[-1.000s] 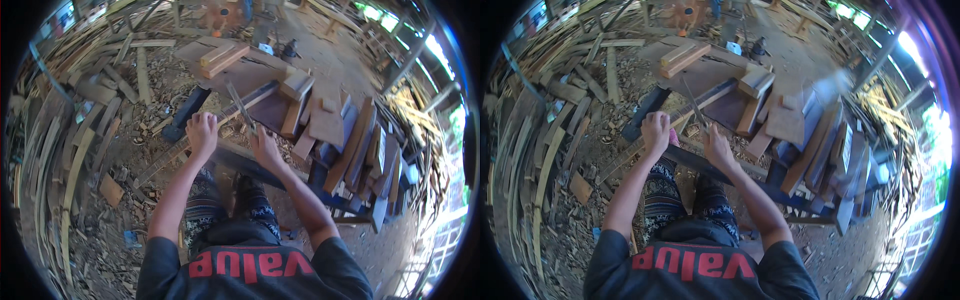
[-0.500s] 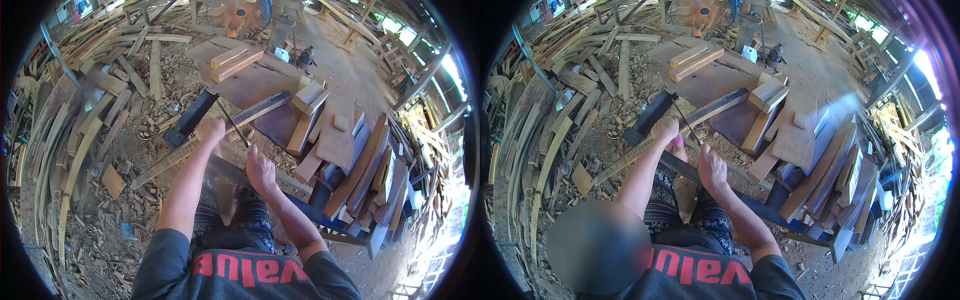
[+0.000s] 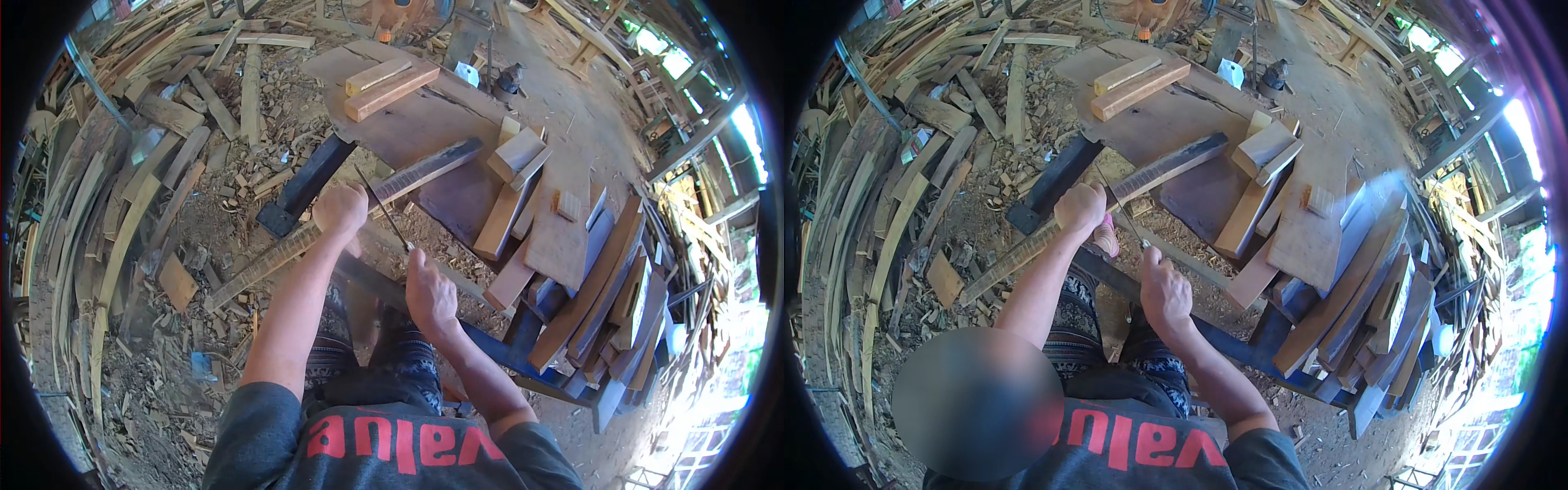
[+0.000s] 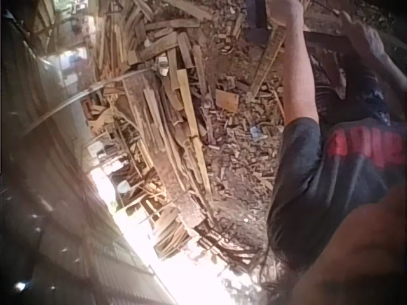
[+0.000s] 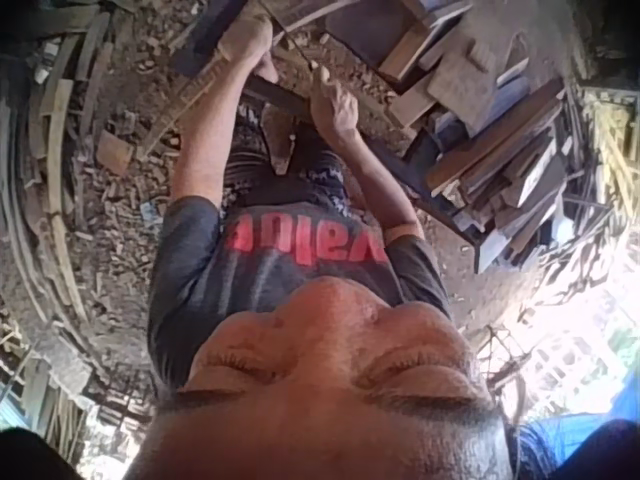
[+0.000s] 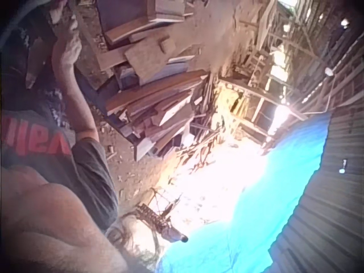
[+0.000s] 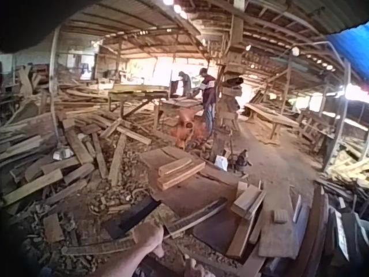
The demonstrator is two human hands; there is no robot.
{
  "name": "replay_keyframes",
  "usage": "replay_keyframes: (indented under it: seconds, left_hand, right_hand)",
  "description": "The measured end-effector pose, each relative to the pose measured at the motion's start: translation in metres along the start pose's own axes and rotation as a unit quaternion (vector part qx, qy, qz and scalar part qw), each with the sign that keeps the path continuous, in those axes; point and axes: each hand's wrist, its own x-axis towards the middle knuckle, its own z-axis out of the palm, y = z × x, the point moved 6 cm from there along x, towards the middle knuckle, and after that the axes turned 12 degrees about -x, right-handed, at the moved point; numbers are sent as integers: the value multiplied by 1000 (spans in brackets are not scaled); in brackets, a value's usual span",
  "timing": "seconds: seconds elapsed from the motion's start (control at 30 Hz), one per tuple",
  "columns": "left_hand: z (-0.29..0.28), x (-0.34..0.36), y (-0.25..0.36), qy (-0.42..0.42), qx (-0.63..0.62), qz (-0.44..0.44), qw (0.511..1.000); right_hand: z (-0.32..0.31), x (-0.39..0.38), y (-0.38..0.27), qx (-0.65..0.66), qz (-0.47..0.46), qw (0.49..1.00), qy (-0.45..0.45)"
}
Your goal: The recorder uses a hand saw to cut through a piece of lumber on a workbench in a woodworking shop.
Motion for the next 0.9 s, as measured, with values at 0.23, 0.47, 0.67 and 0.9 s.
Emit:
replay_keyframes:
  seconds: [0.23,0.47,0.67,0.9]
  left_hand:
    - [10,1,9,42,25,44,998]
    - [0,1,1,30,27,23,999]
    - [14,5,5,49,21,54,997]
    - [3,2,0,29,26,11,999]
  right_hand:
    - [4,46,-15,7,-5,1000,26]
    - [-4,12,-10,11,9,1000,-27]
    - [5,64,-21,7,-14,1000,11]
    - [-5,15,-14,-9,-6,1000,-26]
